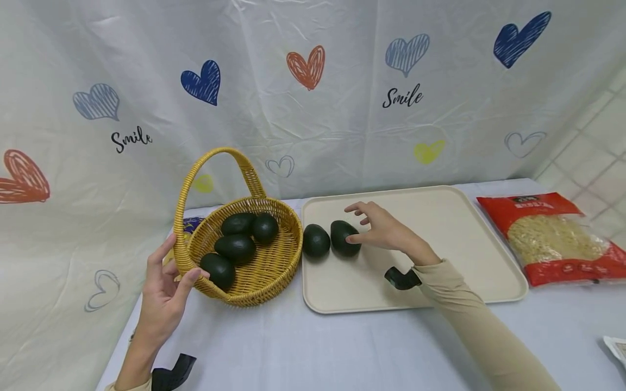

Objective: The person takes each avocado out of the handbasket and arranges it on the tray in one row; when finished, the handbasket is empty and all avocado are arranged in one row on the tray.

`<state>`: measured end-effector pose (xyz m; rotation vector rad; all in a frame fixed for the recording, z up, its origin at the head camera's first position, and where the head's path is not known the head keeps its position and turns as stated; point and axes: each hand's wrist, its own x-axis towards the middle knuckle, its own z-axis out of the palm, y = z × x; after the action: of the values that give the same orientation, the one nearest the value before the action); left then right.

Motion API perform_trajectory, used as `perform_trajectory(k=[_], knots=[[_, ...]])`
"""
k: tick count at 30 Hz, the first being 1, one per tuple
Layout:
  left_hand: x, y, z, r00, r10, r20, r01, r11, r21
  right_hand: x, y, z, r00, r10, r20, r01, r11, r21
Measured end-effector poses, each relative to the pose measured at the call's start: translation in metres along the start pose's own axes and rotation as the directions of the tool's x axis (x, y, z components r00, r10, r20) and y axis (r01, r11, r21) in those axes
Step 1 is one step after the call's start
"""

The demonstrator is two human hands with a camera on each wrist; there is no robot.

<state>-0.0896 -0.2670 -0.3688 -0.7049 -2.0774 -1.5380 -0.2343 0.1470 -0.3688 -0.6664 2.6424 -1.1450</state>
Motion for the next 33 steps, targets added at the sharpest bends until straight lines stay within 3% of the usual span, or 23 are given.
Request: perform_trajectory(k=[7, 16, 23, 28, 33], knots=[[0.001, 0.0, -0.001, 1.0, 0.014, 0.003, -0.014, 1.0, -0.012, 0.011, -0.043, -0.001, 0.992, -0.123, -0.01, 0.123, 0.991, -0.054], [-0.003, 0.002, -0.003, 1.0, -0.012, -0.01, 0.012, 1.0, 0.008, 0.045, -0.098, 0.025, 0.962, -0.265, 0.07, 0.271, 0.959, -0.087], [-0.003, 0.003, 0.0, 1.0, -0.019, -0.01, 0.019, 1.0, 0.022, 0.072, -0.112, 0.049, 0.941, -0.293, 0.171, 0.309, 0.948, -0.073], [-0.001, 0.004, 0.0, 0.999, -0.034, -0.014, 0.035, 0.997, 0.067, 0.09, -0.118, 0.056, 0.93, -0.308, 0.201, 0.322, 0.946, -0.042], [0.001, 0.005, 0.0, 1.0, -0.022, -0.01, 0.022, 0.998, 0.066, 0.106, -0.119, 0.064, 0.924, -0.291, 0.248, 0.297, 0.955, 0.014]])
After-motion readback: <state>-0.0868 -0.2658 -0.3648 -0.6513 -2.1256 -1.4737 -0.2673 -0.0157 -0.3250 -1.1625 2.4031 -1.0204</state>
